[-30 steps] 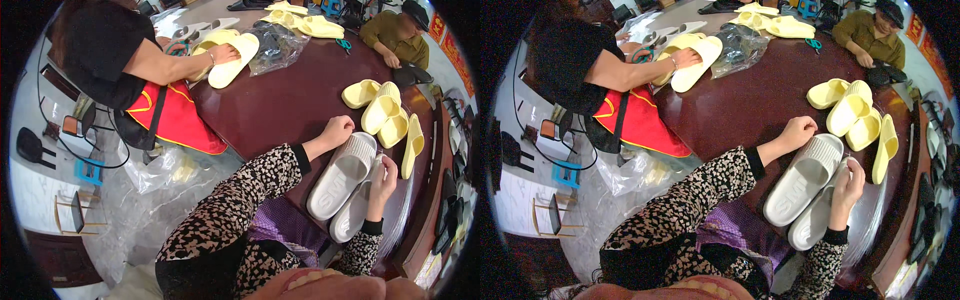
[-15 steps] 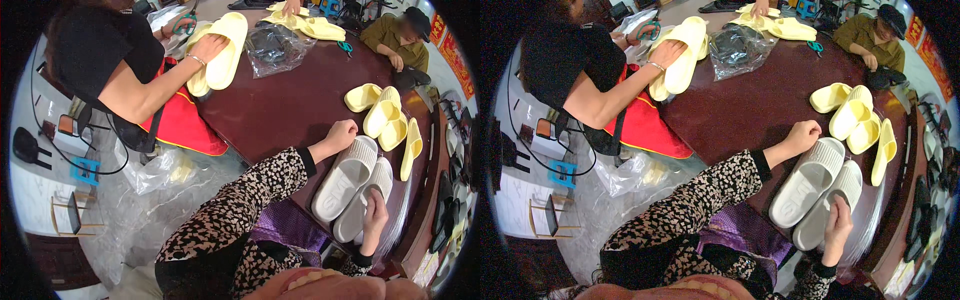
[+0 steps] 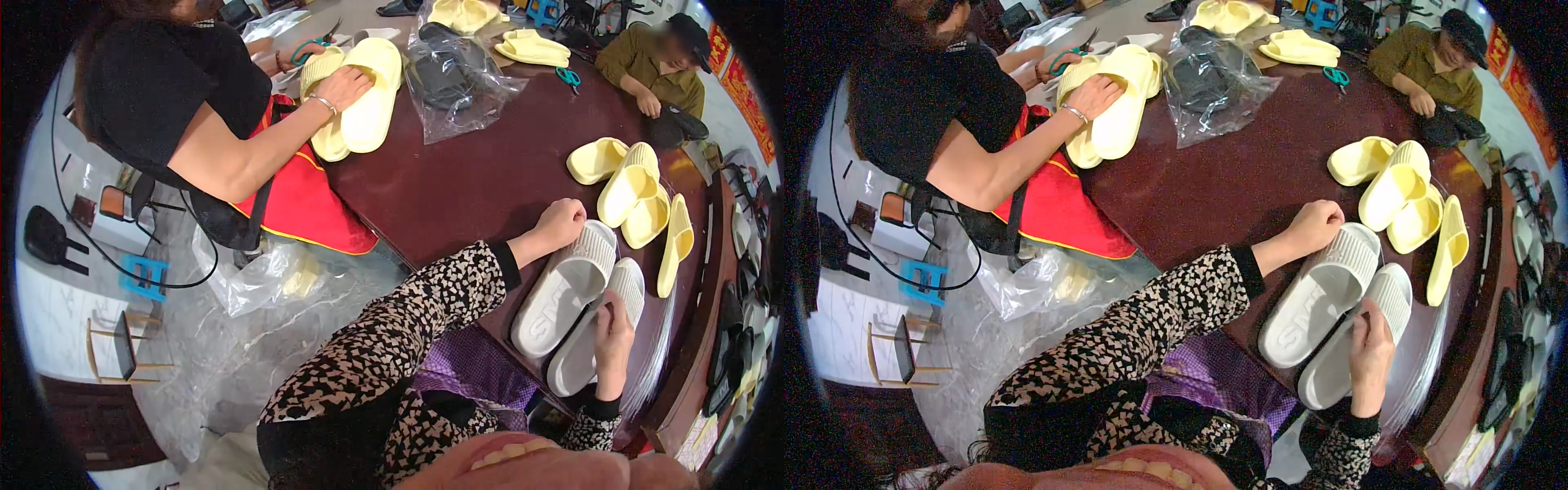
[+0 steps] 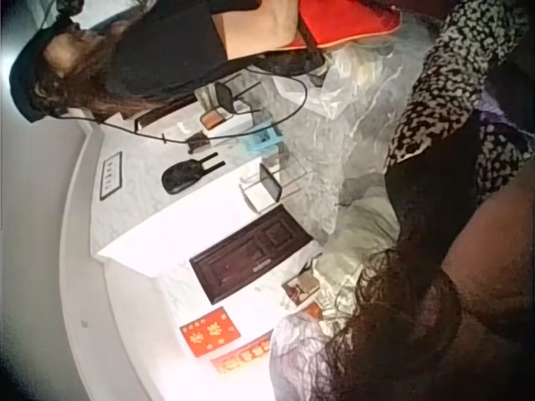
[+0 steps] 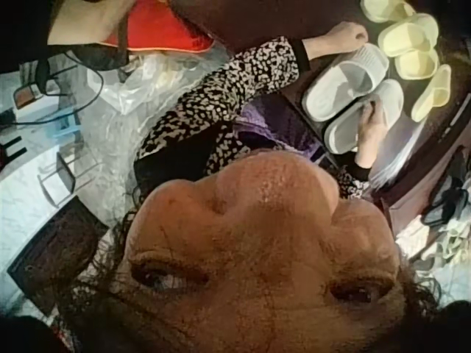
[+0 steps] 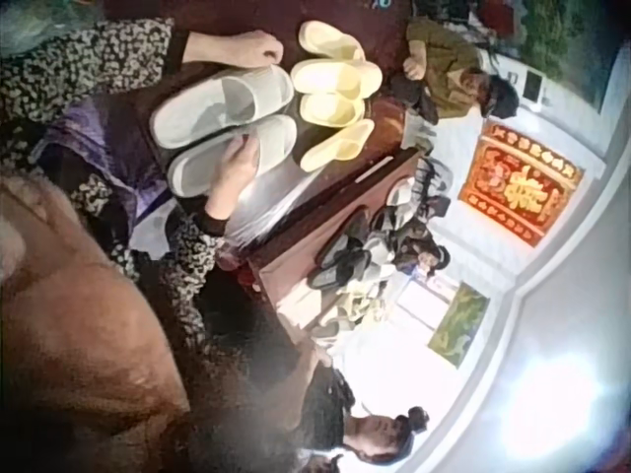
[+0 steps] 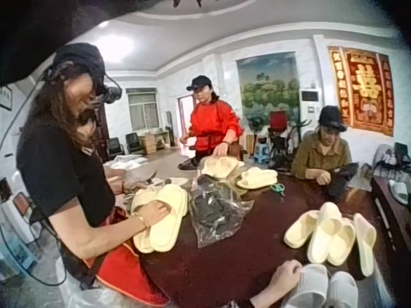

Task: The person pairs slippers together by threading plastic fasteners through the sides of the slippers by hand.

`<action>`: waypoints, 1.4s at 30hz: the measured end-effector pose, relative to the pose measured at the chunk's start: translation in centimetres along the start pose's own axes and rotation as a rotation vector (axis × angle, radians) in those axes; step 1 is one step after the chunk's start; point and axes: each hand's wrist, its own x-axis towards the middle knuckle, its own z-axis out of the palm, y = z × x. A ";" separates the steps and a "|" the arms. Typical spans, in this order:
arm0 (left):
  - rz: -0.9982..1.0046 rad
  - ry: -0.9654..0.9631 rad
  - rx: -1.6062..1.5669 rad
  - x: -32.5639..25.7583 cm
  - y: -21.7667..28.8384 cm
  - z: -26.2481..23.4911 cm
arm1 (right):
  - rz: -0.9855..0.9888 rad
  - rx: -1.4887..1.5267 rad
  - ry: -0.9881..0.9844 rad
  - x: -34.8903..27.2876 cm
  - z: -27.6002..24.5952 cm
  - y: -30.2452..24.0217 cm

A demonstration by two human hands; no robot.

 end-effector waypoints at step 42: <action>-0.013 -0.015 -0.028 1.0 3.1 -0.9 | -0.297 -0.413 0.114 1.2 -1.1 -0.4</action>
